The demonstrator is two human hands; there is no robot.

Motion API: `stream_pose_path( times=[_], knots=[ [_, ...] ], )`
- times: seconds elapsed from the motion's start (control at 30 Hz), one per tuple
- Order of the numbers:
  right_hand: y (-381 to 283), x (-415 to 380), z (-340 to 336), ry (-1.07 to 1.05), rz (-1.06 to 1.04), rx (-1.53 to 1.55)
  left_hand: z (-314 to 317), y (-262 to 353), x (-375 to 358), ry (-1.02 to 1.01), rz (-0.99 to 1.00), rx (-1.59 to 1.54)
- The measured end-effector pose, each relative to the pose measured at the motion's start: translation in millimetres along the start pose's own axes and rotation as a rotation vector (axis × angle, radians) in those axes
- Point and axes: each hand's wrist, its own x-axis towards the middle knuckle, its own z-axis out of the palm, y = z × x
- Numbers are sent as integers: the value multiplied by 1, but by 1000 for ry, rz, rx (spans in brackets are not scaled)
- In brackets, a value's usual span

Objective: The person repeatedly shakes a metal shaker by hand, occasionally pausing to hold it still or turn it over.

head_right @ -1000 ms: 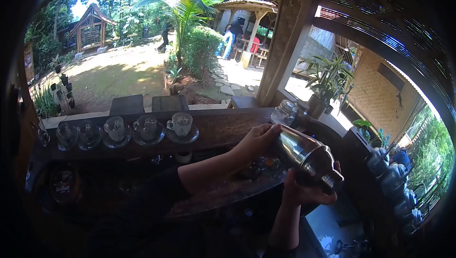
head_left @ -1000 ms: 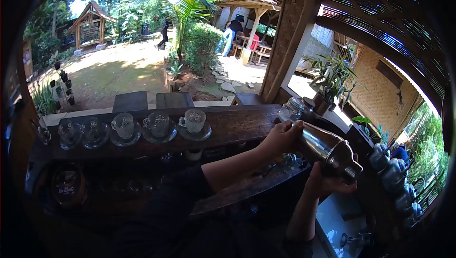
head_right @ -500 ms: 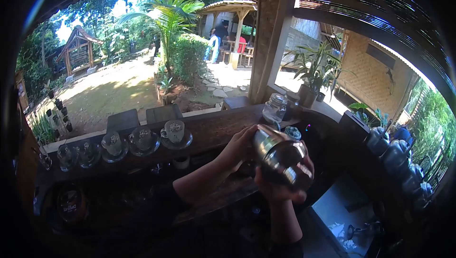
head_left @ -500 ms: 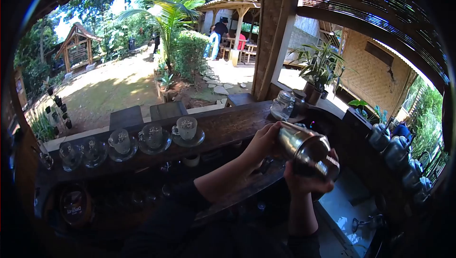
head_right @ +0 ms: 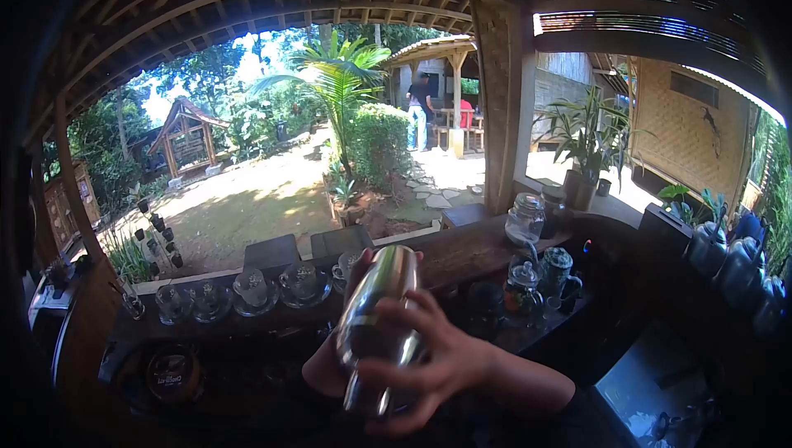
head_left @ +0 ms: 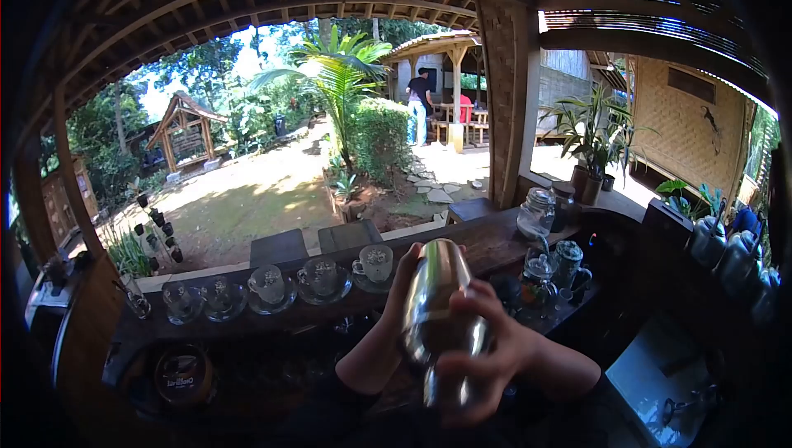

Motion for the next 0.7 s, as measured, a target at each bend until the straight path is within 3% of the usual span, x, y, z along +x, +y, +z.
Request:
stream_pose_path(
  times=[0.03,0.1,0.17,0.23,0.3,0.37,0.43,0.5,0.53,0.6,0.63,0.7],
  knots=[
    [-14,14,-2,-123,-181,-18,12,5,-21,-71,57,53],
    [-27,35,4,-37,-270,199,39,3,-46,-306,312,211],
    [-2,23,26,-26,-181,315,36,15,-68,-3,64,-133],
    [34,1,75,11,61,424,29,-7,-72,128,323,-446],
    [24,10,94,-5,86,460,-99,26,-64,195,370,-20],
    [26,27,112,-71,130,456,-79,36,-90,126,402,81],
    [-8,54,94,36,-288,386,-35,48,-118,-54,430,244],
    [-34,61,86,18,-517,429,7,55,-152,-207,453,394],
    [-28,64,92,29,-526,441,27,65,-160,-212,239,387],
    [-3,70,116,145,-399,611,29,61,-176,-150,256,347],
    [13,67,131,-5,-284,562,29,57,-186,-106,262,297],
    [24,51,186,32,134,884,27,50,-203,-27,270,199]
  ],
)
